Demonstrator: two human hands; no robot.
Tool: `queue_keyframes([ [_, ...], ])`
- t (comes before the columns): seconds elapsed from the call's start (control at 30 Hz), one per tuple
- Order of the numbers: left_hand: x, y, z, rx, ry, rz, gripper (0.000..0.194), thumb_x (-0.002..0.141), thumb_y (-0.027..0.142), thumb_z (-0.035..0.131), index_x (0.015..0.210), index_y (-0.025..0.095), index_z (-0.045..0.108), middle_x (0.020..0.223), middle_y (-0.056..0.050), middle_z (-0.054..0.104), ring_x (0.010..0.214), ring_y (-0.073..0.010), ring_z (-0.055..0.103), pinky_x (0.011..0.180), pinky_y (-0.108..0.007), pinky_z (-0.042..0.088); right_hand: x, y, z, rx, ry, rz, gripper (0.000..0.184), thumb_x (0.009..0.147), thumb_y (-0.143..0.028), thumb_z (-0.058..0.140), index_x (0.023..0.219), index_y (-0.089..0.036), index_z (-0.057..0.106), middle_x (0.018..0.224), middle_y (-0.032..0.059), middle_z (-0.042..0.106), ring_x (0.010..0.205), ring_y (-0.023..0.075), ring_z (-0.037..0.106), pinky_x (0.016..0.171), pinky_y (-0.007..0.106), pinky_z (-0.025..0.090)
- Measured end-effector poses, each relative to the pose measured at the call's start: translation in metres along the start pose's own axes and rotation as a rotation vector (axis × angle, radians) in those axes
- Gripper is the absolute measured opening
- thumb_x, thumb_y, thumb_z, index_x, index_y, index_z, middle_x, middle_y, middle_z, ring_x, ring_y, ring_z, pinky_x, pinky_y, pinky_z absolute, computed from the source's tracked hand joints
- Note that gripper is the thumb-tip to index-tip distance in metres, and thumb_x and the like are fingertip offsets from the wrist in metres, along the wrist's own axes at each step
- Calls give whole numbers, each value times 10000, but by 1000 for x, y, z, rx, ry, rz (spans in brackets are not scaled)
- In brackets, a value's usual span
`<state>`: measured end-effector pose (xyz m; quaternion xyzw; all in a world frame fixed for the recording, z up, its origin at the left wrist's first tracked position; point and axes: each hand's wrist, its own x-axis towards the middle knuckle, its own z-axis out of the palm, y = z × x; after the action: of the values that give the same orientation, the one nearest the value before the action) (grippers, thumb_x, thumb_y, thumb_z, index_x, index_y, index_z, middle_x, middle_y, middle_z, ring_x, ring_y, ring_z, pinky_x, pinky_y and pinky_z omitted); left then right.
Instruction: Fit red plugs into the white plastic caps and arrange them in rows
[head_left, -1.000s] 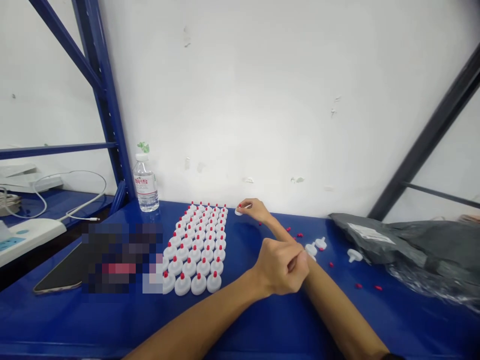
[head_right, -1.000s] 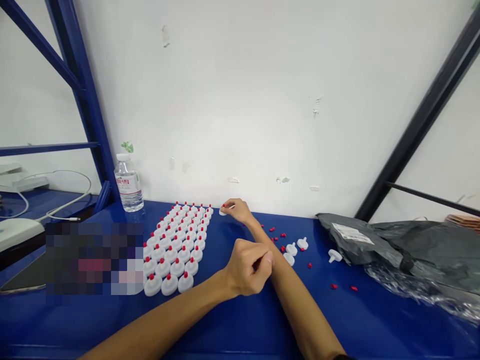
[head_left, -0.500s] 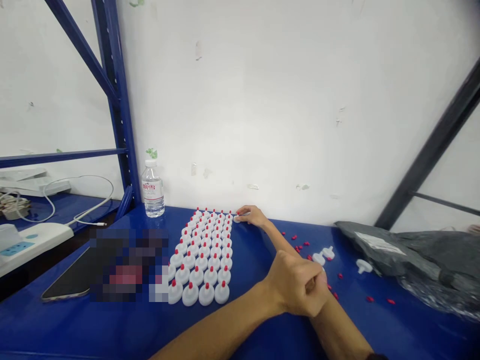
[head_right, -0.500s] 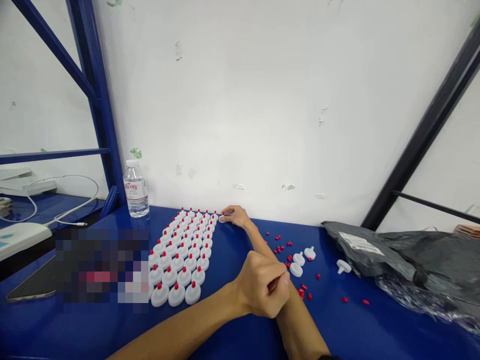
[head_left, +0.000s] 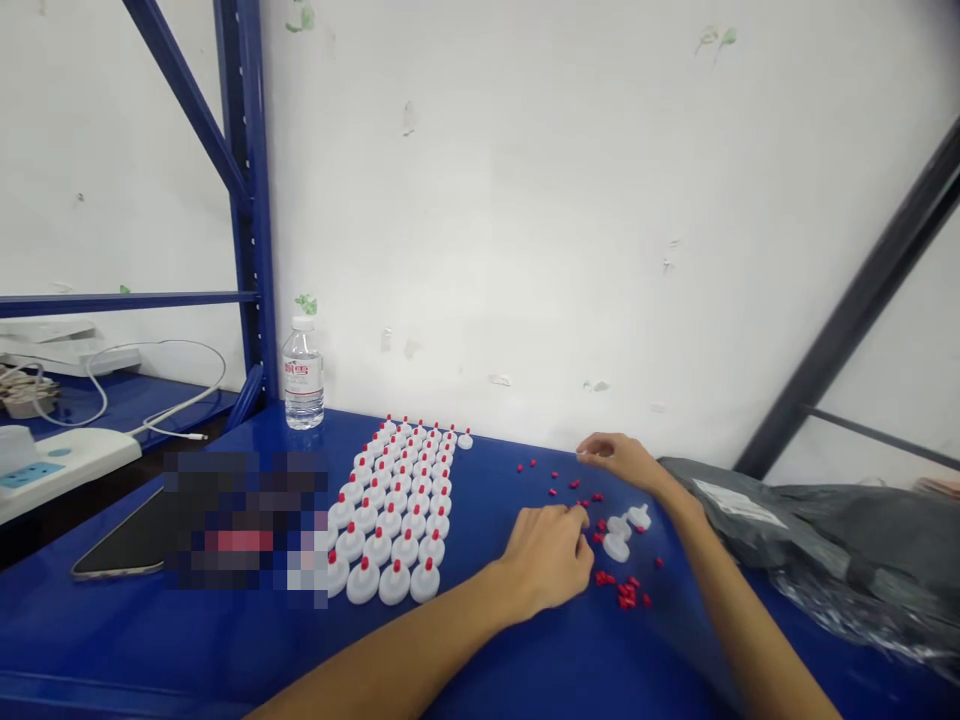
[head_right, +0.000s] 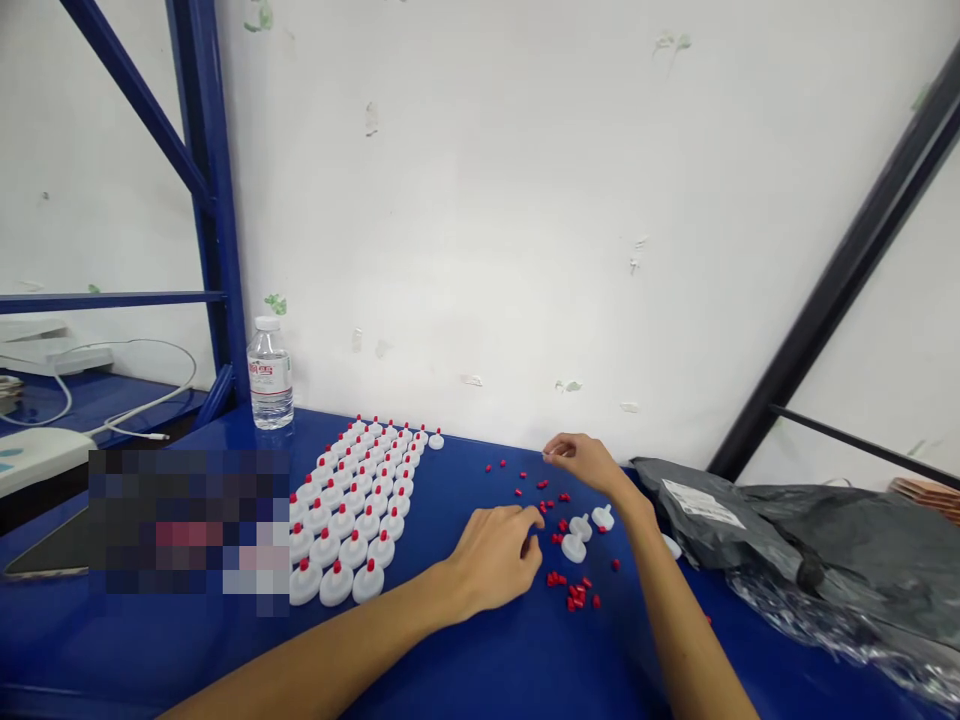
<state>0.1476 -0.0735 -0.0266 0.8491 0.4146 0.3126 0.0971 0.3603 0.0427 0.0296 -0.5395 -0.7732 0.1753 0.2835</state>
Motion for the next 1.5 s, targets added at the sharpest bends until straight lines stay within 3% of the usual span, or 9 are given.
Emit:
queue_keyframes([
  [0.13,2,-11,2,67,-19,-116,350,876,202,456,1177,191,633,1087,-114,691,922,-283,697,785,-391,525,-21,17,8,-24,-56,-15,242,756,-440,713,844,-222,768,804,56,771,782,259,695,796,394,519],
  [0.3,5,-20,7,103,-59,-200,392,904,213,454,1266,200,605,1188,-126,601,966,-272,684,843,-397,524,-35,8,-6,18,-122,2,319,779,-494,709,864,-195,776,814,70,759,768,233,676,731,341,511],
  [0.5,10,-12,15,117,-112,-84,388,964,314,423,1323,254,558,1201,-89,578,984,-244,675,846,-371,532,-60,-6,-38,197,-512,151,467,683,-523,812,1012,-196,753,700,19,677,590,131,541,517,236,420],
  [0.63,18,-10,22,231,-148,15,484,997,341,365,1467,242,423,1249,-109,556,941,-254,688,799,-387,547,-64,1,-42,137,-583,212,510,636,-538,845,1005,-196,761,605,-17,572,546,115,466,437,216,367],
  [0.73,24,-12,27,266,-141,0,460,1012,315,321,1444,236,458,1209,-103,573,893,-236,698,772,-364,548,-60,9,-38,90,-625,215,478,628,-530,847,973,-207,781,557,-34,513,500,99,398,396,215,305],
  [1.0,26,-13,30,271,-133,-37,362,990,272,366,1245,224,618,1159,-93,589,860,-226,697,787,-364,546,-58,5,-33,56,-601,160,413,636,-546,825,883,-216,813,630,14,608,555,114,424,443,226,296],
  [1.17,25,-12,31,223,-94,-81,282,972,275,423,1126,209,649,1130,-91,605,865,-252,696,780,-396,552,-61,-12,-36,195,-371,126,389,723,-564,760,856,-198,755,728,28,653,634,140,525,520,241,403],
  [1.3,25,-14,29,188,-73,-123,203,962,268,475,1039,210,653,1081,-77,631,875,-261,696,768,-394,552,-61,-25,-30,337,-177,145,363,723,-534,772,787,-190,675,949,80,727,861,218,643,660,286,508],
  [1.5,23,-17,24,111,-33,-155,138,961,270,528,979,232,659,1034,-38,681,905,-229,691,797,-344,535,-56,-26,-17,427,-165,153,381,759,-553,744,781,-202,598,1009,90,734,888,227,670,726,318,558],
])
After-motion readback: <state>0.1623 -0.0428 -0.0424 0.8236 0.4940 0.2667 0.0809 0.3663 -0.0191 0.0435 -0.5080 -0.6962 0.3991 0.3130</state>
